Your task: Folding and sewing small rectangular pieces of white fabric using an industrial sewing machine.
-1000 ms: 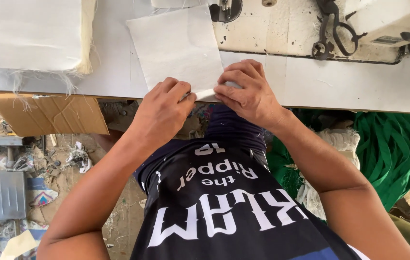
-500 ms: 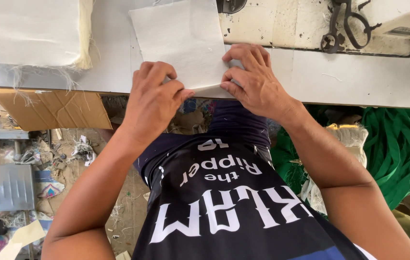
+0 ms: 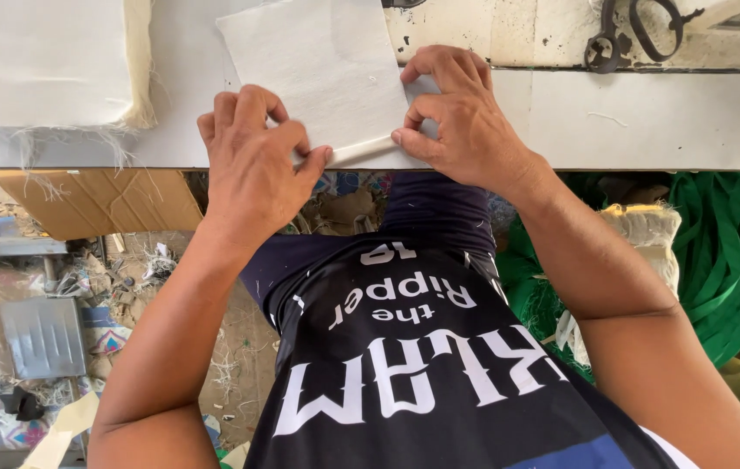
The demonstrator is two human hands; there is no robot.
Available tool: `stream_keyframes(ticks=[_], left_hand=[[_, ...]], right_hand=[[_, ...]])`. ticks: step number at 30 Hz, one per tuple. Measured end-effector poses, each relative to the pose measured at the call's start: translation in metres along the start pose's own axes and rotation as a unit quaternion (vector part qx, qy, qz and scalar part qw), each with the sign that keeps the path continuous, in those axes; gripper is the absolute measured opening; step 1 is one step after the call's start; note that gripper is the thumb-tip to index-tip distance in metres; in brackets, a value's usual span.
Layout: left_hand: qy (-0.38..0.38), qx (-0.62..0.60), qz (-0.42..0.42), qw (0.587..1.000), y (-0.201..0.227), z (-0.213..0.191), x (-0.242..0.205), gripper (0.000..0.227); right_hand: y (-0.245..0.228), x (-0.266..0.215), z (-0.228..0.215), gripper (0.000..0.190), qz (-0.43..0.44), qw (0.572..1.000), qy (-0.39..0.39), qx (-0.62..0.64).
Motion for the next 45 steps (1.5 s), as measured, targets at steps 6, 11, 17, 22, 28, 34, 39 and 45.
stream_keyframes(ticks=[6, 11, 17, 22, 28, 34, 39, 45], left_hand=[[-0.158, -0.001, 0.16, 0.974, 0.025, -0.012, 0.03, 0.057], [-0.171, 0.027, 0.328, 0.929, 0.03, 0.004, 0.047, 0.028], [-0.055, -0.111, 0.301, 0.946, 0.019, 0.047, 0.063, 0.027], [-0.032, -0.123, 0.266, 0.955, 0.022, 0.052, 0.084, 0.032], [0.012, -0.066, 0.28, 0.958, 0.014, 0.054, 0.093, 0.037], [0.013, -0.056, 0.27, 0.961, 0.014, 0.055, 0.101, 0.039], [0.017, -0.069, 0.262, 0.962, 0.009, 0.067, 0.109, 0.038], [0.025, -0.066, 0.272, 0.96, 0.006, 0.068, 0.109, 0.036]], right_hand=[[0.007, 0.01, -0.003, 0.029, 0.001, 1.0, 0.013, -0.011], [0.02, 0.018, -0.012, 0.033, 0.025, 0.998, 0.017, -0.055], [0.047, 0.008, -0.002, 0.026, -0.052, 0.964, 0.202, -0.164], [0.035, 0.004, -0.004, 0.036, -0.057, 0.985, 0.085, -0.139], [0.047, 0.012, -0.006, 0.036, -0.062, 0.987, 0.038, -0.14], [0.051, 0.021, -0.011, 0.043, -0.056, 0.99, 0.018, -0.126], [0.051, 0.026, -0.013, 0.039, -0.058, 0.988, 0.023, -0.142], [0.049, 0.029, -0.012, 0.039, -0.087, 0.983, 0.044, -0.158]])
Point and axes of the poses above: each hand's wrist, its own x-axis towards the middle knuckle, its own z-axis out of the palm, y = z × x, the point moved 2 cm from there along x, towards the middle knuckle, and after that the axes turned 6 degrees about y, right-handed, at the moved point
